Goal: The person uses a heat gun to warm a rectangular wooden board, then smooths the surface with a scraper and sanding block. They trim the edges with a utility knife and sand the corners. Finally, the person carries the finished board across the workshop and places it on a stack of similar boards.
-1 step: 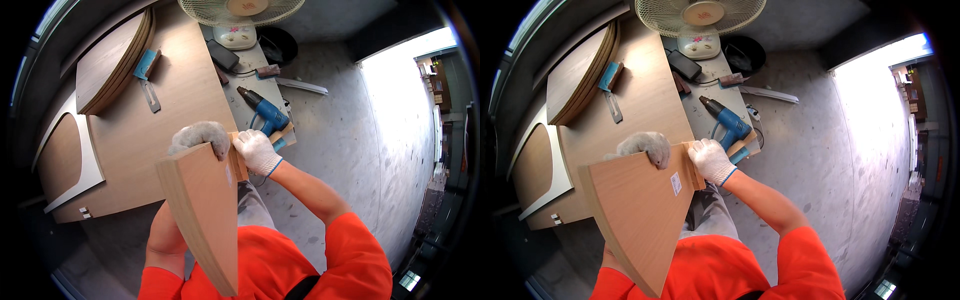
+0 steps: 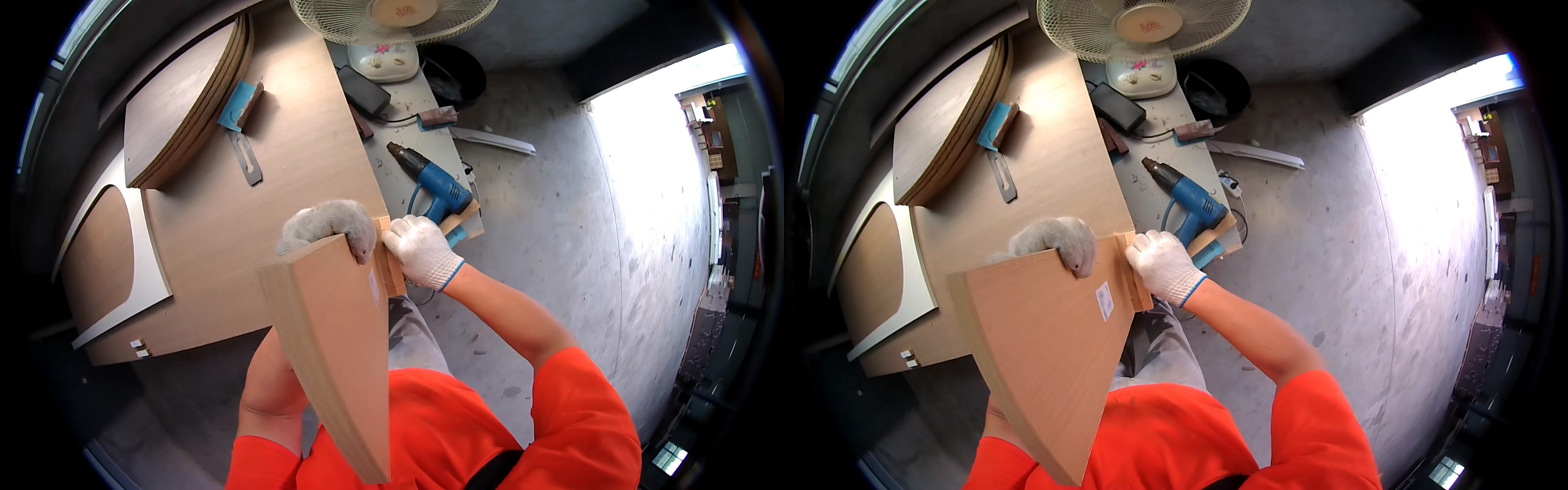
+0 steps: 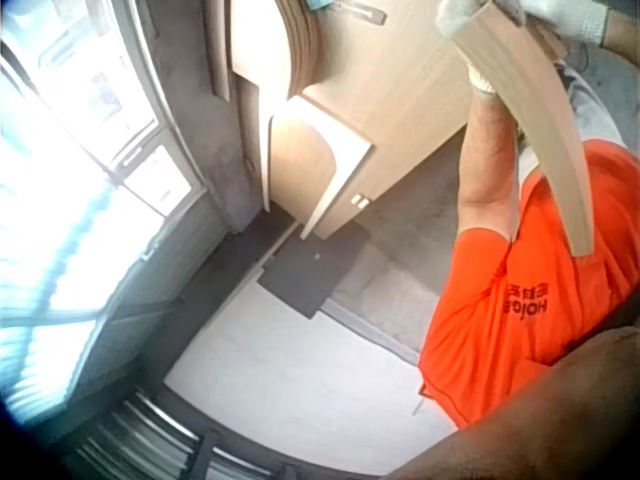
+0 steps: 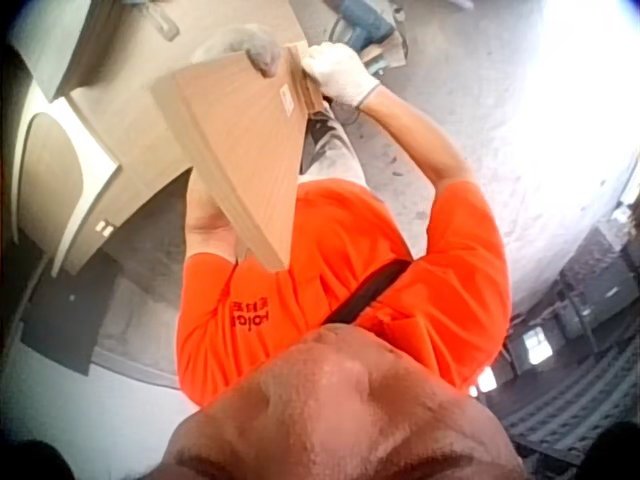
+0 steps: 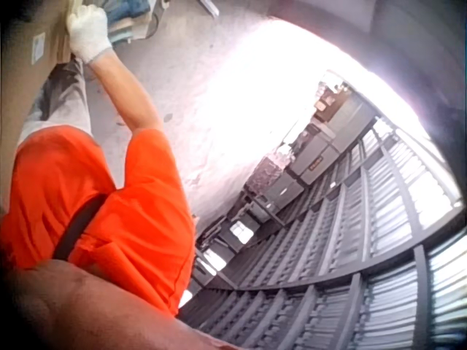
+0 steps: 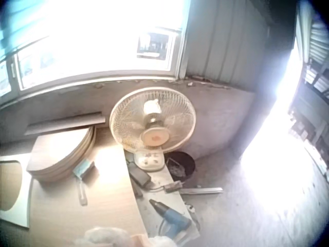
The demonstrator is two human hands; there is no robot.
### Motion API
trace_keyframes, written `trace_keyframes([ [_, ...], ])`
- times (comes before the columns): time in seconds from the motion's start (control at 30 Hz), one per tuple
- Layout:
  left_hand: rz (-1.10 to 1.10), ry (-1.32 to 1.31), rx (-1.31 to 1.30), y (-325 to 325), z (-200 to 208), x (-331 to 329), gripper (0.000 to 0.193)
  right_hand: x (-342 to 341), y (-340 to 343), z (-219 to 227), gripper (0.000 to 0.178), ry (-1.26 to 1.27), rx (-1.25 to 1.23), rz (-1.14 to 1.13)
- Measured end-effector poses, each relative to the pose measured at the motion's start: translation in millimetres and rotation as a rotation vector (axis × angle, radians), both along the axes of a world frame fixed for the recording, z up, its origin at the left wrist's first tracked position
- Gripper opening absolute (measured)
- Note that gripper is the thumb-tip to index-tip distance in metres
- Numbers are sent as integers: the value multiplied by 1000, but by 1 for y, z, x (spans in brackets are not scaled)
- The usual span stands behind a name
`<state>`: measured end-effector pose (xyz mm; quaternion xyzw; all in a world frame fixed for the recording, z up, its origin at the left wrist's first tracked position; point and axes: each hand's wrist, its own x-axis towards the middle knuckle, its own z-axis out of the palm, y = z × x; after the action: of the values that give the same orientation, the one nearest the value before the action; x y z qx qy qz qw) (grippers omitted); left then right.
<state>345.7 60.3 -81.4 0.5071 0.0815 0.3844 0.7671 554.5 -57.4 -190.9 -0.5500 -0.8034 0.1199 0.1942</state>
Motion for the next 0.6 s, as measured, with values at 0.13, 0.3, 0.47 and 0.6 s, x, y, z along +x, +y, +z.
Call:
trace_keyframes([
  [0.13, 81, 87, 133, -4, 9, 0, 48, 4, -2, 0, 6, 91, 70, -154],
  [0.3, 54, 90, 145, -2, 1, -1, 47, 2, -1, -15, 14, 135, 95, -178],
  [0.47, 21, 66, 124, 1, -7, 1, 45, -9, -119, -4, 32, 174, -190, -72],
  [0.6, 16, 49, 139, -6, -2, -4, 44, -11, -91, -3, 25, 230, 37, -216],
])
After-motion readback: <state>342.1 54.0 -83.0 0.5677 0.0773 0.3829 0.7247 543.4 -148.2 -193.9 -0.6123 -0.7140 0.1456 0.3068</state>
